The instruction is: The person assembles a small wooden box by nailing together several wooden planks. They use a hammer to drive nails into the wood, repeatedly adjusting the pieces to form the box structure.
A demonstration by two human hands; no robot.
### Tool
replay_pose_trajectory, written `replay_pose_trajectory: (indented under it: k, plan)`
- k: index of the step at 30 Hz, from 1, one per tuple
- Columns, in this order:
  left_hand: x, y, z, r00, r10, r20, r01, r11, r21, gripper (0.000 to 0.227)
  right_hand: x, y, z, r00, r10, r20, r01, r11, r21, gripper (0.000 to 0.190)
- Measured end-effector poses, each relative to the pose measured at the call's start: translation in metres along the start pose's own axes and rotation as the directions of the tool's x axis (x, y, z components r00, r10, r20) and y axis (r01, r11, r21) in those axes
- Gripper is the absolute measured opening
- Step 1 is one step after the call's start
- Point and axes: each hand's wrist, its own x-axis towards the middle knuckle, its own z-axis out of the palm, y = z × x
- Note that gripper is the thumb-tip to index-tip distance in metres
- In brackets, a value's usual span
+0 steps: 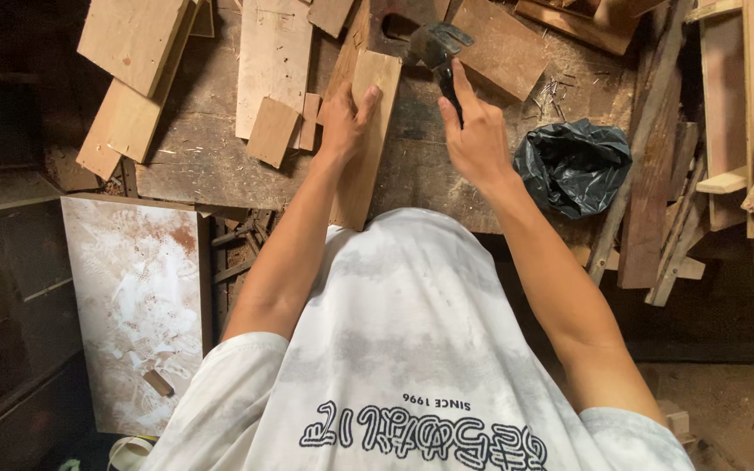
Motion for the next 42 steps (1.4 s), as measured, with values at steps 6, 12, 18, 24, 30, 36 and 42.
replay_pose_trajectory:
  k: [6, 12, 18, 24, 30, 36, 42]
  plan:
    - [0.002, 0.000, 0.001, 0.999, 0.037, -0.025, -0.034, 0.992, 0.123, 0.054, 0.000, 0.009, 0.018, 0.989, -0.145, -0.035, 0.140, 0.982, -0.129, 0.059]
    - [0.001, 0.003, -0.002, 0.997, 0.073, -0.027, -0.070, 0.991, 0.117, 0.055, 0.004, 0.018, 0.032, 0.975, -0.208, -0.075, 0.184, 0.952, -0.244, 0.059]
    - [0.005, 0.003, 0.003, 0.989, -0.135, 0.059, 0.124, 0.978, 0.166, 0.055, 0.006, 0.018, 0.033, 0.988, -0.152, -0.019, 0.144, 0.961, -0.235, 0.059]
    - [0.003, 0.001, 0.004, 0.999, 0.023, -0.036, -0.021, 0.998, 0.055, 0.053, -0.001, 0.022, 0.035, 0.941, -0.292, -0.168, 0.249, 0.938, -0.241, 0.059]
    - [0.004, -0.003, 0.006, 0.999, -0.047, -0.016, 0.049, 0.992, 0.119, 0.055, -0.007, 0.032, 0.044, 0.958, -0.266, -0.107, 0.230, 0.937, -0.264, 0.062]
    - [0.003, -0.011, 0.007, 0.999, 0.034, -0.032, -0.029, 0.987, 0.159, 0.056, -0.011, 0.034, 0.048, 0.959, -0.252, -0.130, 0.216, 0.946, -0.243, 0.063]
    - [0.003, -0.009, 0.006, 0.999, -0.033, -0.002, 0.033, 0.987, 0.155, 0.056, -0.003, 0.031, 0.041, 0.972, -0.222, -0.078, 0.192, 0.939, -0.285, 0.061]
